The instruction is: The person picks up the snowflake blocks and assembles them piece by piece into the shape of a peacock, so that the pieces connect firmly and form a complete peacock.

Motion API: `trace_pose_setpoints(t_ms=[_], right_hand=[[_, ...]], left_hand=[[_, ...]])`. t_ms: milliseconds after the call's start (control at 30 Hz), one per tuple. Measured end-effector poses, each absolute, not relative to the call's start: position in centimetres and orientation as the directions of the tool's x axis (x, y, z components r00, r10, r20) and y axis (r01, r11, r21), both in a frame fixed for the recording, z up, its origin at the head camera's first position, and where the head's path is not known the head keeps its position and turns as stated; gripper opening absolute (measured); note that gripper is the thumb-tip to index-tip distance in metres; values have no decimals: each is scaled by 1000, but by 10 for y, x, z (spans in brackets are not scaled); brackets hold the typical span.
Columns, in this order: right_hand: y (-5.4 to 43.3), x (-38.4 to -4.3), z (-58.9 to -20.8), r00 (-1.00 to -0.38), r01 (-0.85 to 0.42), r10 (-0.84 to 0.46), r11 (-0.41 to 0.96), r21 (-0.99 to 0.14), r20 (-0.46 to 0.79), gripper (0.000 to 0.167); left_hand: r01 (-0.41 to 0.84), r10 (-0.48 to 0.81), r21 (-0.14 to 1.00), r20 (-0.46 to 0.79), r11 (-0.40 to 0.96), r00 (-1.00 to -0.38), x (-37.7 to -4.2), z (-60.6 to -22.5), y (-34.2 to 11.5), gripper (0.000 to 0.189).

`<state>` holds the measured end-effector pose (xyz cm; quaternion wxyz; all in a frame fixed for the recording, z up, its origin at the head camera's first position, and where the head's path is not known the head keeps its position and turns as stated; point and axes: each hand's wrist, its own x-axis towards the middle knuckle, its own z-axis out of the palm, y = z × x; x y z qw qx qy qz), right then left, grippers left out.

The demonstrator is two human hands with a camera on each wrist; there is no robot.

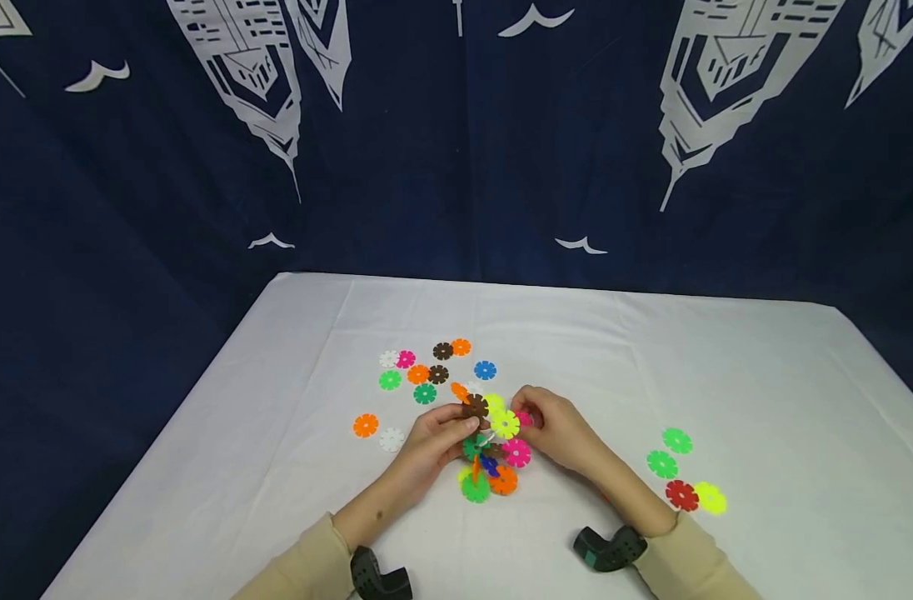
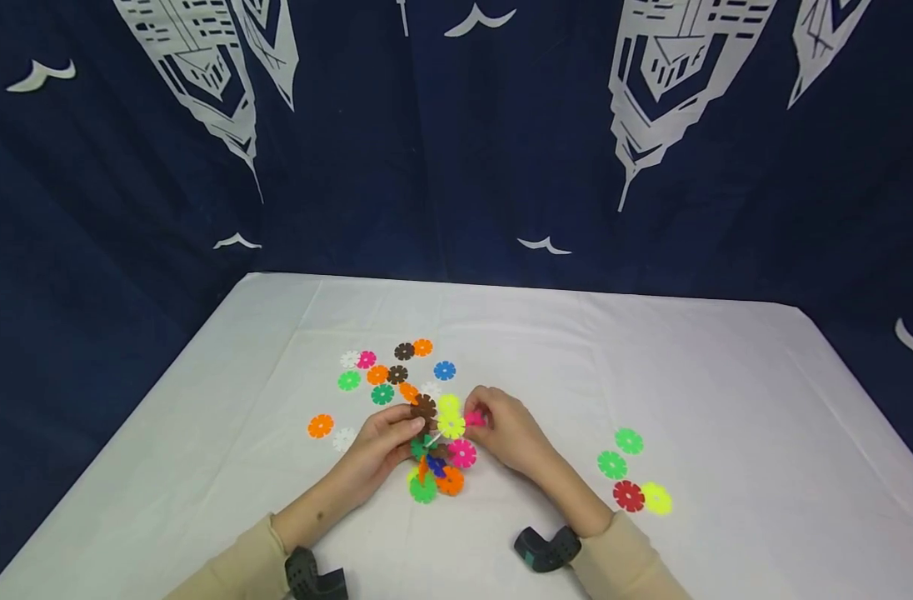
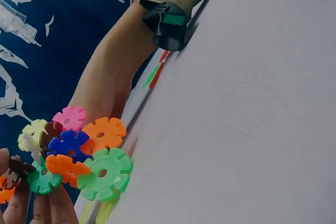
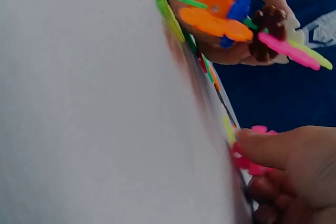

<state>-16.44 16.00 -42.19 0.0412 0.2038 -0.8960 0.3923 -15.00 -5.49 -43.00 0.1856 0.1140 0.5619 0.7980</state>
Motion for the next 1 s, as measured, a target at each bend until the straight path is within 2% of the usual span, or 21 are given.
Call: trace_pose_setpoints(t_ms=[100,200,300,367,600,733,867,1000], right_hand=[[163,-166,-423,-932,-336,-283,448,-829,225,12],[163,-167,-422,-948,-253,-249,203,-946,200,19],[160,-166,-420,-955,-197,-229,2,-980,191,26],[157,-165,-419,-955,-184,-221,-76,-980,196,25],[146,-160,-418,-939,-220,-231,-172,-960,256,18],[145,-161,-421,-910,-275,-262,-203,-940,322,15],[145,-161,-423,-894,-307,-274,-201,-930,354,16],[144,-159,-420,-905,-290,-265,-189,-938,333,16]], left_hand=[[-149,435,956,-26,-252,-900,-149,-430,-54,26],[-138,456,967,-25,-216,-890,-149,-430,-54,26],[-129,484,973,-20,-192,-875,-149,-430,-54,26],[-126,500,975,-19,-181,-866,-149,-430,-53,25],[-125,525,980,-25,-155,-851,-148,-428,-52,24],[-124,533,982,-31,-139,-846,-147,-427,-52,25],[-131,526,983,-45,-128,-849,-149,-429,-52,27],[-149,528,980,-58,-132,-848,-150,-430,-52,28]])
